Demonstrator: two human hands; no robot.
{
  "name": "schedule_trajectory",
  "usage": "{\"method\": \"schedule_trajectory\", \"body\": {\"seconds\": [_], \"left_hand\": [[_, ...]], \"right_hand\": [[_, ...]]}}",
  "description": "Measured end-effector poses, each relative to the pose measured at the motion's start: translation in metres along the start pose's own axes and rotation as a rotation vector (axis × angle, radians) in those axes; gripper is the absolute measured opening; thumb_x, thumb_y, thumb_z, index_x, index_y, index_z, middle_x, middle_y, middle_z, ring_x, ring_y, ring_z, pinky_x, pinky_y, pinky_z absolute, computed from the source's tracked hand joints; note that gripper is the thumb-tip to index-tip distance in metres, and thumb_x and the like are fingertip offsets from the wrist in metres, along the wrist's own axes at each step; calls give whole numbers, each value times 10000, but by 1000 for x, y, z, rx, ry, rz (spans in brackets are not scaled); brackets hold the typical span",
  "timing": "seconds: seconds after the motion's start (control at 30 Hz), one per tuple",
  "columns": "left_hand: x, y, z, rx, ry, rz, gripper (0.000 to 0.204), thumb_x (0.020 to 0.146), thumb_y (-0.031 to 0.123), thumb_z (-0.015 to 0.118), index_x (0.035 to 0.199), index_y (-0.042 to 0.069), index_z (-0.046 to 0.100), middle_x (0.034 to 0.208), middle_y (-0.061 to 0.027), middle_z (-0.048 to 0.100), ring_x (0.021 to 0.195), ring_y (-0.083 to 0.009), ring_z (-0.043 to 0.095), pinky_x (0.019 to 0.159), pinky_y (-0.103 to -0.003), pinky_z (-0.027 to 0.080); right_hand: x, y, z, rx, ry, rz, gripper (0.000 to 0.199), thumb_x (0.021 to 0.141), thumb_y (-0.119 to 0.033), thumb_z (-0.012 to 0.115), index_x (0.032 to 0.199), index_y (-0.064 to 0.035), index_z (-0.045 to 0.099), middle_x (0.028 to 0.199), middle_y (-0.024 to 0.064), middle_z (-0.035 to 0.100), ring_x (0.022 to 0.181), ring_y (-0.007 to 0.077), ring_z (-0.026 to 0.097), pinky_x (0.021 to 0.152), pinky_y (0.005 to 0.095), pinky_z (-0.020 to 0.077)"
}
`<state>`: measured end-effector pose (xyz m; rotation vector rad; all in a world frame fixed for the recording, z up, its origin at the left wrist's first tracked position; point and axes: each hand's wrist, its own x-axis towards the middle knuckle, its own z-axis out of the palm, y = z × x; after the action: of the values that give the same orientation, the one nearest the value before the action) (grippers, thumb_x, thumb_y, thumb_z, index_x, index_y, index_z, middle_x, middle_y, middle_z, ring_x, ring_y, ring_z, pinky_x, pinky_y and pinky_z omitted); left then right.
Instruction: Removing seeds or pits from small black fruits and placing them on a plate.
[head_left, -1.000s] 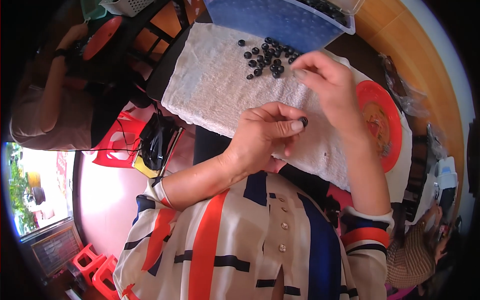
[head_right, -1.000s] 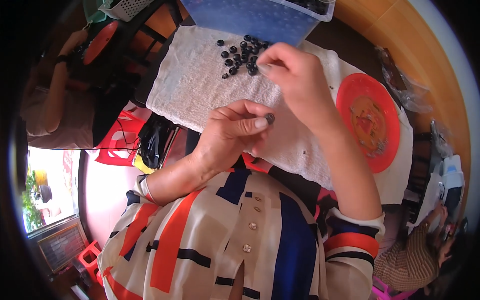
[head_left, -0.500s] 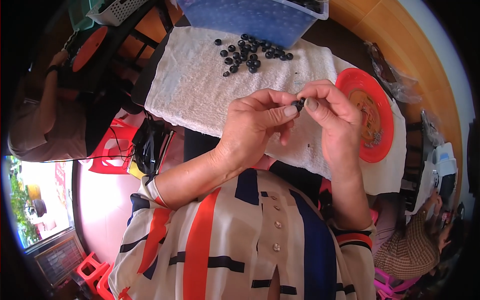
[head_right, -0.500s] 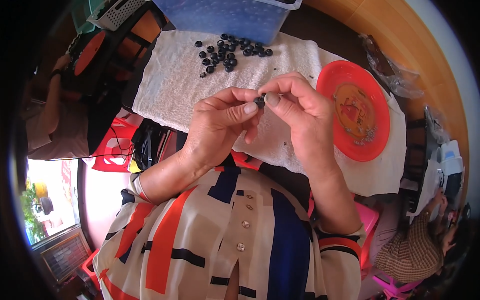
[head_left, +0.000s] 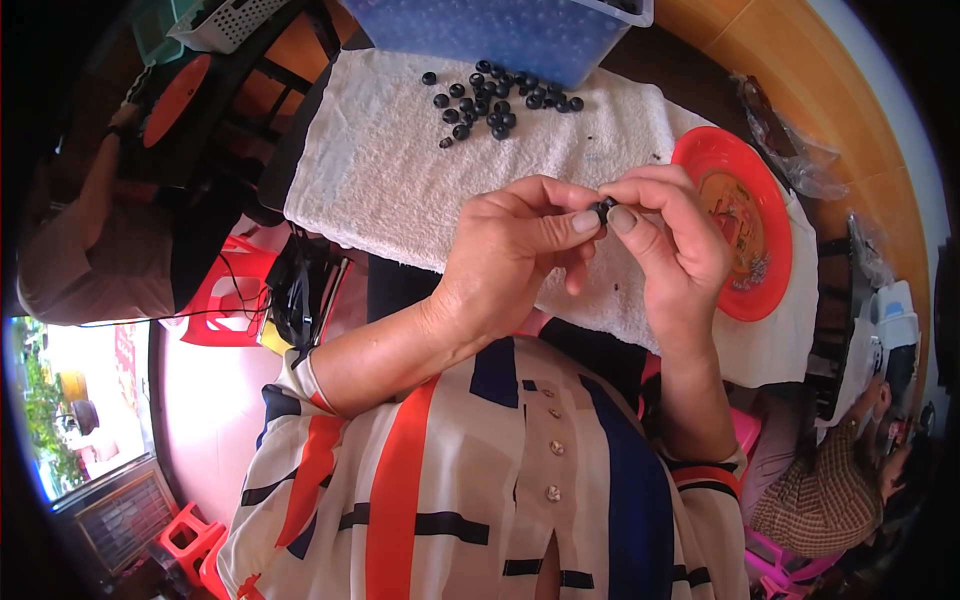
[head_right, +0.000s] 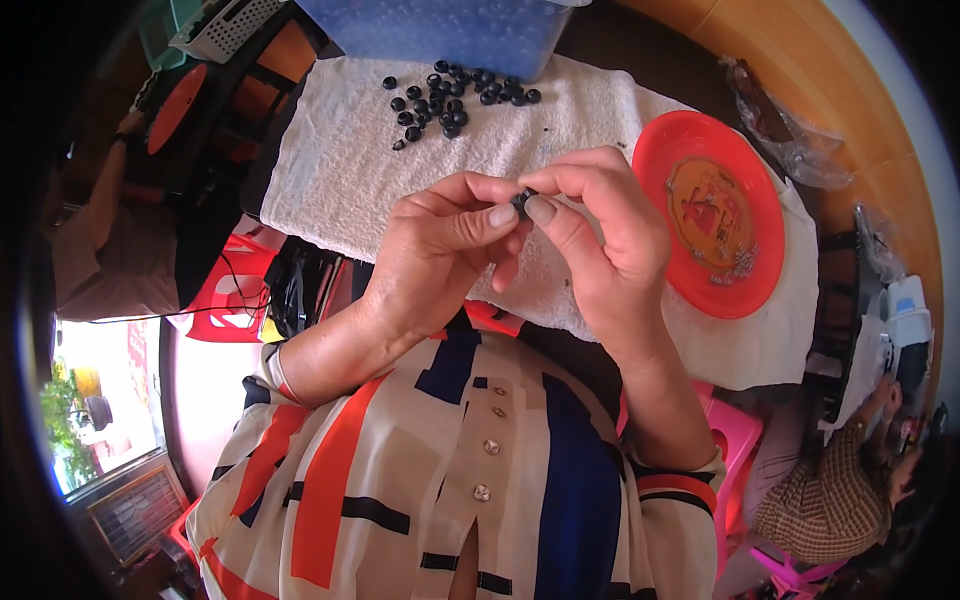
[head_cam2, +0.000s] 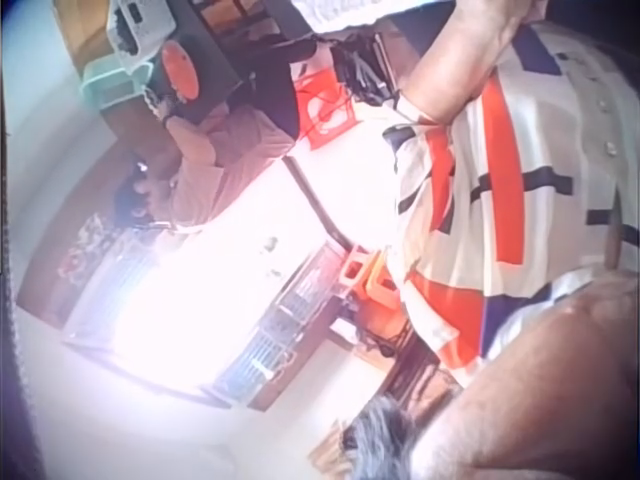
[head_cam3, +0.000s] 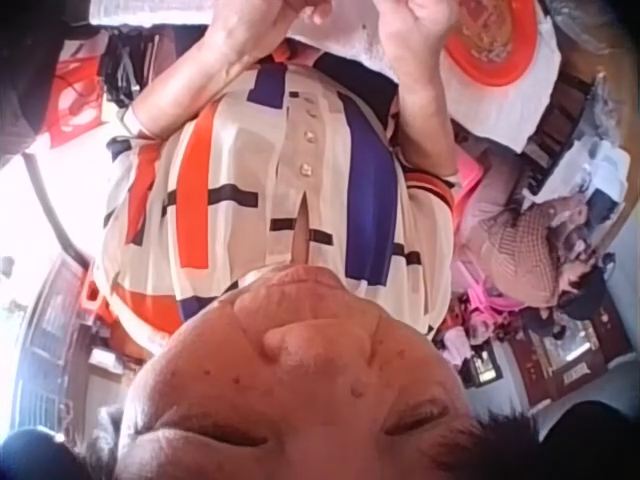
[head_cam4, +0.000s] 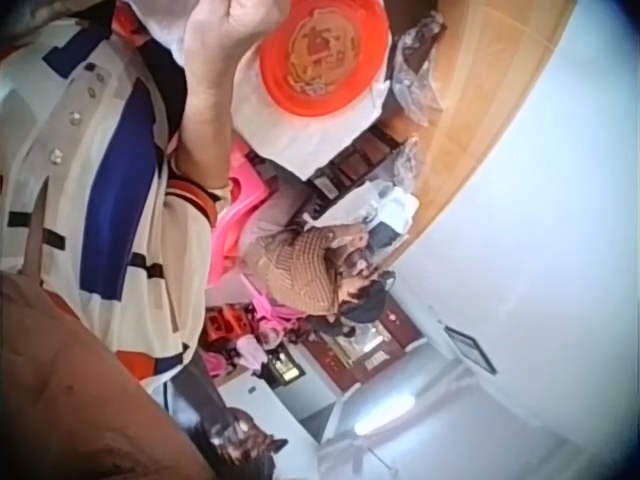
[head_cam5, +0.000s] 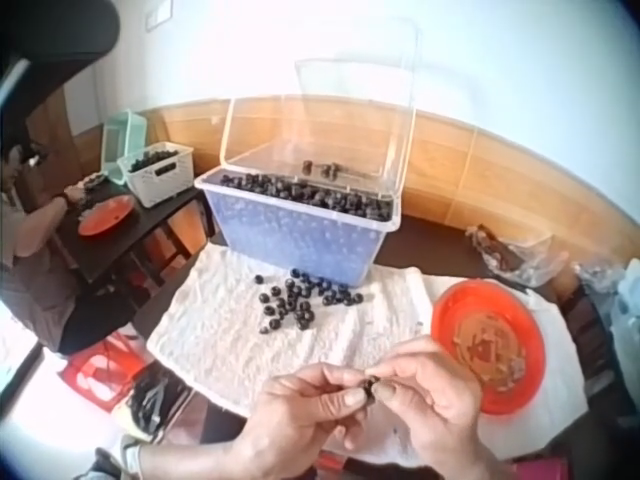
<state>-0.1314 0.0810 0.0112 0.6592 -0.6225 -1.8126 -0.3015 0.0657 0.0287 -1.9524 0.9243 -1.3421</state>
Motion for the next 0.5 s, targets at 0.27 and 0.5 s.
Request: {"method": "schedule_trajectory", "body": {"seconds": [0.27, 0.5], "left_hand": [[0, -5, -2, 2, 25, -23, 144, 963, 35, 596, 1067, -56, 634, 974, -138, 669, 828, -197, 638, 753, -323, 523], [1, -5, 7, -59, 78, -29, 118, 912, -10, 652, 1006, -81, 652, 921, -130, 676, 848, -194, 650, 810, -311, 522]], "right_hand": [[-1, -6, -3, -315, -32, -223, 273, 788, 67, 681, 1055, 17, 654, 957, 133, 604, 844, 260, 633, 727, 319, 512], [-8, 5, 8, -453, 100, -302, 338, 695, 64, 711, 1022, 4, 649, 942, 140, 606, 807, 307, 619, 691, 369, 512]]}}
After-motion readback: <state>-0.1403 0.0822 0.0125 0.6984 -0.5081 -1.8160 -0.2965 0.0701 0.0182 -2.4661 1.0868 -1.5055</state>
